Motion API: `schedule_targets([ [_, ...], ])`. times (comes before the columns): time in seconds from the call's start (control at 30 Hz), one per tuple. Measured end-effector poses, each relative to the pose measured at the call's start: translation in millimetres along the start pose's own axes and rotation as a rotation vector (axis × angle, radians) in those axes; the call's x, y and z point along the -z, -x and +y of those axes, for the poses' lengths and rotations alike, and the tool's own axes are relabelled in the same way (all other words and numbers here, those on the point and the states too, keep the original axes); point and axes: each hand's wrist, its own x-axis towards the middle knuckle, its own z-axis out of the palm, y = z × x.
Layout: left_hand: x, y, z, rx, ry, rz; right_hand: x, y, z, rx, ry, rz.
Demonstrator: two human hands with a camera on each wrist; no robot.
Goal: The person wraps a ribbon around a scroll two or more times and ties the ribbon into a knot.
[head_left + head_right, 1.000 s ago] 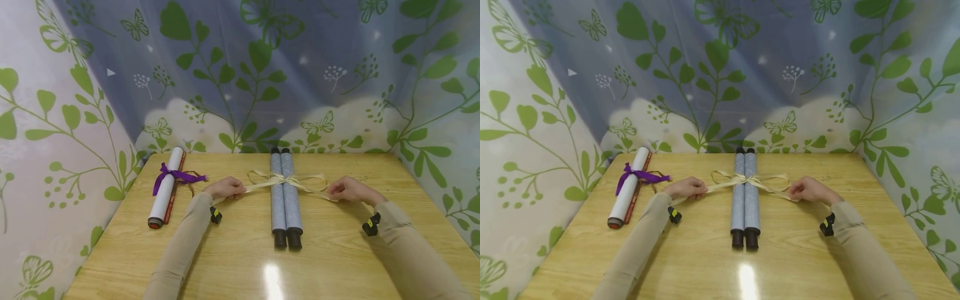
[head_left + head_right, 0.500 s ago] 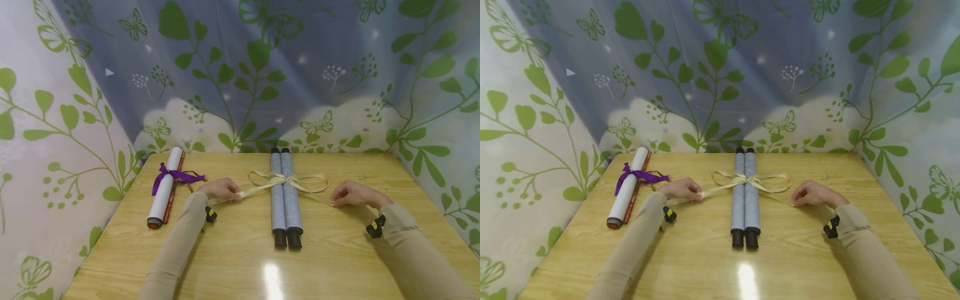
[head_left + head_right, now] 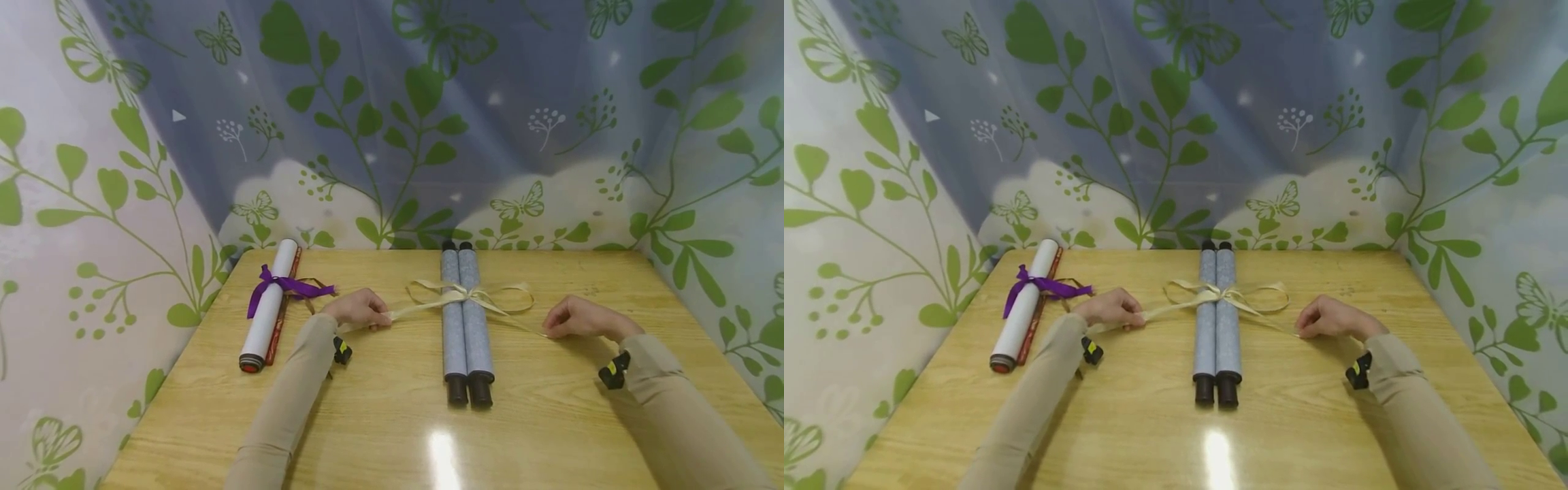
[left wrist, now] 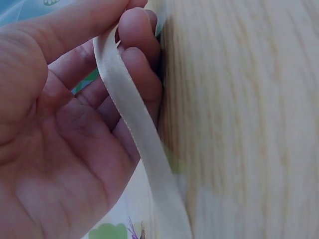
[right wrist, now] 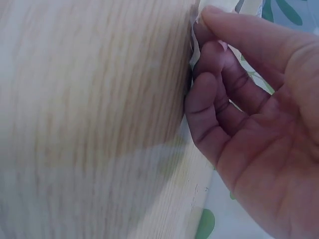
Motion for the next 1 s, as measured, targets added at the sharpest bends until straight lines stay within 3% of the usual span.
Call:
schedule_targets([
  [0.33, -1.2, 0.9, 1.4, -0.006, 0.022, 0.002, 0, 3.4, -5, -0.096, -0.04, 0.016],
  [0.57, -1.5, 2.9, -2.1, -0.022, 0.014, 0.004, -1, 3.4, -2, -0.077, -0.138, 0.029],
  [0.83, 9.9, 10.6, -9.9, -0.041, -0.03, 0.025, 2, 6.2, 0, -0.103, -0.153, 0.074],
  [1.0, 16.6, 16.1, -13.8, -0.005, -0.02, 0.045, 3, 10.6, 2, -0.124, -0.189, 0.103],
])
